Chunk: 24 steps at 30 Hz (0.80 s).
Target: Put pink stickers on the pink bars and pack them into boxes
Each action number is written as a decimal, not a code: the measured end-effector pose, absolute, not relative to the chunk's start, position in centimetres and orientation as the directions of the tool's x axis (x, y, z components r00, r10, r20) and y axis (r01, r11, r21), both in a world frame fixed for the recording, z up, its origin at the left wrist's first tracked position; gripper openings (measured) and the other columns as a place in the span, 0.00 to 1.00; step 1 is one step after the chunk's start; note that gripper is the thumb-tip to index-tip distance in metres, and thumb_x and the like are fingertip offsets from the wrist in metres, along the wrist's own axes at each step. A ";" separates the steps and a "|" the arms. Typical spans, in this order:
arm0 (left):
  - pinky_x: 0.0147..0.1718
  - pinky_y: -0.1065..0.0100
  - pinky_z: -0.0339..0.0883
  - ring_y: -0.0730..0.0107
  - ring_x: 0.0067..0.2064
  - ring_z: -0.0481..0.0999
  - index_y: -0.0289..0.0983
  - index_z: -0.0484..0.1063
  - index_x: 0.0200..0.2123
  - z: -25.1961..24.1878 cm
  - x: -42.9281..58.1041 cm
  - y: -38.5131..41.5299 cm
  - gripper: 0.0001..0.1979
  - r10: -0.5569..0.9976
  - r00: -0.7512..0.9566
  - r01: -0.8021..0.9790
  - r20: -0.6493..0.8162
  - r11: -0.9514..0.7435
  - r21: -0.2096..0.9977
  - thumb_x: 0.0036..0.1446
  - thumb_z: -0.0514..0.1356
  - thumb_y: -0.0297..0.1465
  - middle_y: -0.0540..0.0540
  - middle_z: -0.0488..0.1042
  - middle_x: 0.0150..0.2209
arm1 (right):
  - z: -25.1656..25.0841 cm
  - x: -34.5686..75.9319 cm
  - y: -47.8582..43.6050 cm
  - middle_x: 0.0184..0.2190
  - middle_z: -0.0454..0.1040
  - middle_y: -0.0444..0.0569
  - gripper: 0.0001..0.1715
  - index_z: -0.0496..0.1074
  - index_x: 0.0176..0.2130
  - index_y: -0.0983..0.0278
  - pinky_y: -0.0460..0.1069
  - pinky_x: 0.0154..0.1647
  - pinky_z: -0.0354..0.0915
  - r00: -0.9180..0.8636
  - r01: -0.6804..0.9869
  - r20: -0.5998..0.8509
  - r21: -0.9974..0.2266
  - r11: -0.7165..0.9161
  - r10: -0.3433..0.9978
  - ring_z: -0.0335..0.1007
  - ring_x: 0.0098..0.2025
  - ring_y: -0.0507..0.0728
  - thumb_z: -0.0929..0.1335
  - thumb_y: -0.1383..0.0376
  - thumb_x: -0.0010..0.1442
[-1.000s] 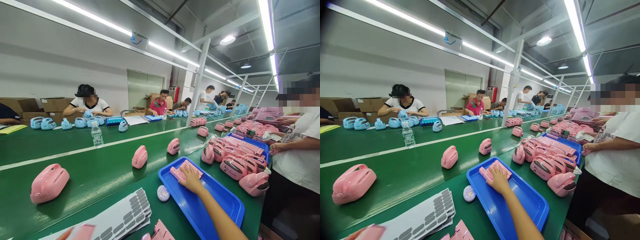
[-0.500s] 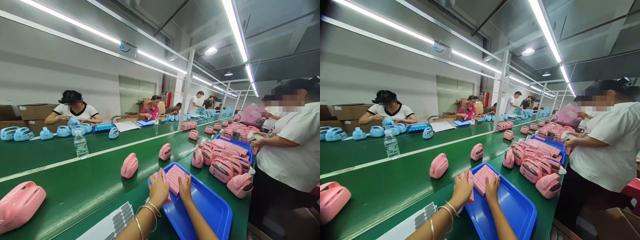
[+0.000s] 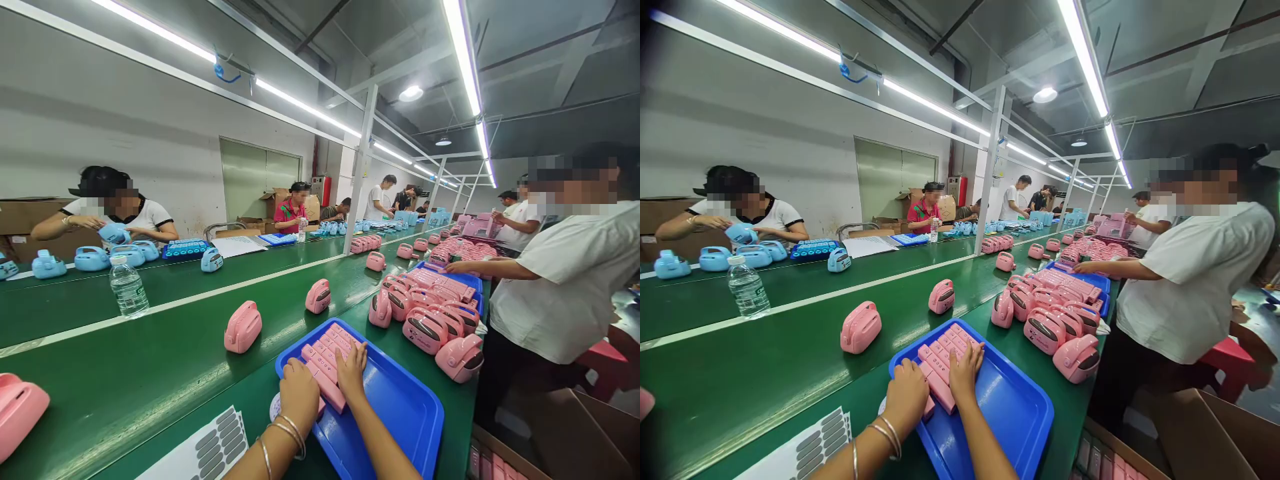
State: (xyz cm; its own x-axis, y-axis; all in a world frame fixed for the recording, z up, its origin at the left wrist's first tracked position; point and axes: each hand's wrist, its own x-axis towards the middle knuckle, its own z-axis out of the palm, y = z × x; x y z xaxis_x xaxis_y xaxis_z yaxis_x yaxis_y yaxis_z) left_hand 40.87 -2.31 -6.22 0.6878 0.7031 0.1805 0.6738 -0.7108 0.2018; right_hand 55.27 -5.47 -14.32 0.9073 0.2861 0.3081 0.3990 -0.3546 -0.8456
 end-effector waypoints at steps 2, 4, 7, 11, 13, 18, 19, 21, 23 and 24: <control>0.49 0.49 0.60 0.46 0.56 0.62 0.31 0.63 0.55 -7.4 40.2 -2.9 0.26 0.681 0.698 0.657 0.219 -0.732 0.181 0.56 0.57 0.38 0.29 0.61 0.58 | -14.1 55.1 -5.4 0.66 0.39 0.60 0.36 0.52 0.60 0.67 0.66 0.62 0.37 0.915 0.387 0.306 -0.851 -0.355 0.265 0.28 0.67 0.69 0.59 0.51 0.60; 0.53 0.45 0.53 0.38 0.60 0.55 0.38 0.60 0.59 -8.8 40.0 -3.7 0.34 0.639 0.731 0.611 0.238 -0.769 0.187 0.51 0.59 0.45 0.29 0.56 0.61 | -14.0 55.1 -5.5 0.66 0.42 0.59 0.35 0.50 0.61 0.66 0.66 0.62 0.38 0.922 0.375 0.306 -0.858 -0.349 0.237 0.31 0.66 0.68 0.59 0.51 0.62; 0.53 0.37 0.46 0.29 0.60 0.52 0.50 0.60 0.58 -10.5 40.6 -4.4 0.36 0.626 0.744 0.587 0.236 -0.780 0.218 0.45 0.61 0.50 0.32 0.57 0.61 | -14.1 55.3 -5.6 0.65 0.45 0.56 0.32 0.50 0.61 0.63 0.66 0.62 0.42 0.929 0.361 0.305 -0.867 -0.343 0.208 0.38 0.65 0.67 0.58 0.52 0.63; 0.51 0.29 0.36 0.24 0.60 0.48 0.45 0.67 0.54 -10.5 41.7 -3.7 0.34 0.678 0.694 0.632 0.241 -0.735 0.246 0.43 0.63 0.50 0.27 0.57 0.60 | -14.2 55.5 -5.8 0.63 0.50 0.55 0.30 0.51 0.61 0.61 0.65 0.60 0.48 0.936 0.348 0.296 -0.856 -0.382 0.189 0.47 0.63 0.66 0.57 0.52 0.64; 0.52 0.30 0.35 0.27 0.61 0.49 0.43 0.66 0.54 -10.0 41.7 -3.2 0.33 0.686 0.686 0.634 0.244 -0.727 0.264 0.45 0.63 0.46 0.26 0.56 0.60 | -14.2 55.3 -5.7 0.63 0.50 0.57 0.31 0.50 0.61 0.63 0.65 0.60 0.48 0.929 0.368 0.308 -0.828 -0.424 0.204 0.46 0.63 0.66 0.56 0.51 0.64; 0.53 0.31 0.41 0.37 0.62 0.50 0.35 0.63 0.56 -9.3 40.7 -3.1 0.28 0.684 0.691 0.614 0.236 -0.727 0.308 0.52 0.58 0.35 0.27 0.54 0.61 | -12.7 54.1 -5.7 0.63 0.44 0.73 0.42 0.52 0.58 0.77 0.70 0.58 0.42 0.870 0.492 0.372 -0.682 -0.541 0.323 0.28 0.65 0.76 0.53 0.47 0.60; 0.53 0.31 0.42 0.38 0.62 0.51 0.34 0.63 0.56 -9.2 40.5 -3.1 0.28 0.683 0.694 0.611 0.228 -0.726 0.315 0.52 0.58 0.35 0.27 0.55 0.61 | -12.1 53.7 -6.0 0.63 0.44 0.75 0.42 0.54 0.57 0.78 0.72 0.57 0.40 0.854 0.521 0.385 -0.646 -0.558 0.351 0.27 0.65 0.78 0.55 0.47 0.58; 0.53 0.31 0.41 0.40 0.62 0.53 0.31 0.63 0.56 -8.9 39.8 -3.1 0.28 0.669 0.710 0.593 0.220 -0.736 0.326 0.52 0.58 0.35 0.27 0.55 0.60 | -10.6 52.7 -6.8 0.61 0.48 0.72 0.37 0.61 0.53 0.75 0.71 0.57 0.42 0.795 0.606 0.412 -0.564 -0.561 0.445 0.33 0.64 0.79 0.60 0.50 0.56; 0.55 0.31 0.39 0.42 0.62 0.52 0.31 0.63 0.56 -8.5 39.1 -3.0 0.28 0.648 0.729 0.568 0.220 -0.752 0.335 0.53 0.57 0.37 0.29 0.55 0.61 | -9.5 51.6 -7.9 0.57 0.60 0.62 0.25 0.68 0.48 0.67 0.62 0.59 0.49 0.695 0.716 0.419 -0.479 -0.508 0.584 0.49 0.60 0.72 0.65 0.56 0.53; 0.55 0.32 0.38 0.43 0.62 0.52 0.32 0.62 0.56 -8.3 38.7 -2.8 0.28 0.638 0.738 0.555 0.220 -0.759 0.339 0.54 0.56 0.38 0.31 0.56 0.61 | -9.1 50.9 -8.4 0.52 0.66 0.57 0.19 0.70 0.44 0.63 0.57 0.57 0.54 0.643 0.760 0.407 -0.444 -0.474 0.649 0.57 0.56 0.68 0.66 0.60 0.52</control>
State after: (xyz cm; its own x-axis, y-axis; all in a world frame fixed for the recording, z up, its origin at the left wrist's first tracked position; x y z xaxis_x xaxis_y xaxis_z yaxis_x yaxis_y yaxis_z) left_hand 38.68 -2.84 -8.32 0.7381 0.6378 0.2200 0.5551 -0.7594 0.3394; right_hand 50.92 -8.37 -9.10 0.6427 0.6489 0.4074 0.7603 -0.4744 -0.4438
